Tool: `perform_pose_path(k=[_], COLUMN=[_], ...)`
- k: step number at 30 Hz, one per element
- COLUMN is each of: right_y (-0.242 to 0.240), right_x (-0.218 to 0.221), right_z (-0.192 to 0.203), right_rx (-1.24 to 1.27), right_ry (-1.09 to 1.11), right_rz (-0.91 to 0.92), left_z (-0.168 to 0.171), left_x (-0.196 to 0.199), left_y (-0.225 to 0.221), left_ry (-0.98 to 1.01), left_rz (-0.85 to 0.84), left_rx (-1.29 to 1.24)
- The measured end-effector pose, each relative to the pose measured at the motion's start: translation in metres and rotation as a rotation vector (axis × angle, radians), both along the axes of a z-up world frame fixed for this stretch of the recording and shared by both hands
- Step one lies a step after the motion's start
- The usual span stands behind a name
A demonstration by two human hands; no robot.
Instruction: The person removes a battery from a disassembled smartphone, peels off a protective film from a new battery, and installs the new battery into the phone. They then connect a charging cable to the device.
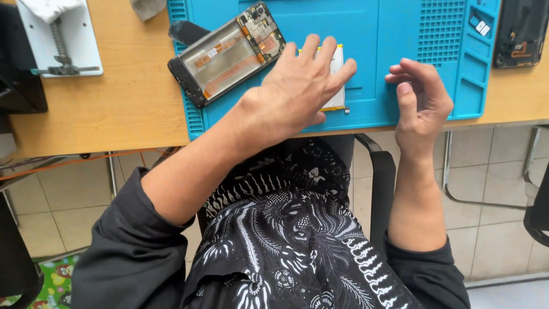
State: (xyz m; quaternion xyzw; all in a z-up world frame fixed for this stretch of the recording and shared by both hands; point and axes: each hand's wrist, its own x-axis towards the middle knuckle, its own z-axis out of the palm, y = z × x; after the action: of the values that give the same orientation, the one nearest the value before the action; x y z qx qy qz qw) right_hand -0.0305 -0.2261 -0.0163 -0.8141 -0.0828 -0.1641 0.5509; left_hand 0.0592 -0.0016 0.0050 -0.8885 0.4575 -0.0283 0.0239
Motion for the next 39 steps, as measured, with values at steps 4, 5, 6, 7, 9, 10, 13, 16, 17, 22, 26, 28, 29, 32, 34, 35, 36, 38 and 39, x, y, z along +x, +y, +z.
perform_pose_path(k=[4,5,6,7,9,10,13,16,17,22,26,28,29,32,34,35,36,38,39], right_y=[0.004,0.004,0.003,0.003,0.009,0.011,0.018,0.029,0.032,0.038,0.03,0.027,0.027,0.028,0.033,0.035,0.037,0.04,0.042], right_x=[0.002,0.003,0.002,0.002,-0.003,-0.005,-0.011,-0.003,0.0,0.02,0.033,0.043,0.048,0.062,0.071,0.073,0.075,0.078,0.079], right_z=[0.001,0.001,0.001,0.001,0.022,0.032,0.07,0.109,0.112,0.114,0.095,0.083,0.075,0.057,0.048,0.047,0.046,0.045,0.046], right_rx=[0.025,0.025,0.028,0.031,0.009,-0.014,-0.161,-0.282,-0.283,-0.235,-0.211,-0.249,-0.246,-0.251,-0.205,-0.205,-0.239,-0.272,-0.291], right_ry=[0.003,-0.006,0.005,0.015,0.029,0.05,-0.033,-0.064,-0.065,-0.003,0.162,0.3,0.304,0.46,0.582,0.584,0.594,0.609,0.598], right_rz=[-0.014,-0.008,0.001,0.011,0.044,0.072,0.247,0.384,0.382,0.429,0.411,0.376,0.376,0.402,0.467,0.47,0.49,0.515,0.532], left_z=[0.005,0.007,0.008,0.009,0.02,0.026,0.055,0.064,0.057,0.026,0.015,0.021,0.02,0.015,0.009,0.008,0.007,0.006,0.007], left_x=[-0.004,-0.003,-0.004,-0.005,-0.008,-0.009,-0.012,-0.021,-0.026,-0.053,-0.079,-0.09,-0.096,-0.111,-0.117,-0.12,-0.123,-0.129,-0.131], left_y=[0.006,0.008,0.011,0.012,0.024,0.03,0.049,0.054,0.051,0.052,0.064,0.072,0.075,0.082,0.083,0.084,0.084,0.085,0.084], left_ry=[-0.066,-0.075,-0.078,-0.081,0.124,0.336,1.037,1.334,1.335,1.666,1.559,1.369,1.373,1.183,0.947,0.947,0.914,0.883,0.856], left_rz=[-0.003,0.002,-0.016,-0.034,-0.045,-0.061,-0.2,-0.227,-0.229,-0.28,0.055,0.292,0.297,0.308,0.252,0.256,0.233,0.218,0.161], left_rx=[-0.079,-0.078,-0.111,-0.144,-0.306,-0.468,-0.917,-1.043,-1.042,-1.446,-1.632,-1.551,-1.549,-1.316,-1.189,-1.19,-1.177,-1.164,-1.171])
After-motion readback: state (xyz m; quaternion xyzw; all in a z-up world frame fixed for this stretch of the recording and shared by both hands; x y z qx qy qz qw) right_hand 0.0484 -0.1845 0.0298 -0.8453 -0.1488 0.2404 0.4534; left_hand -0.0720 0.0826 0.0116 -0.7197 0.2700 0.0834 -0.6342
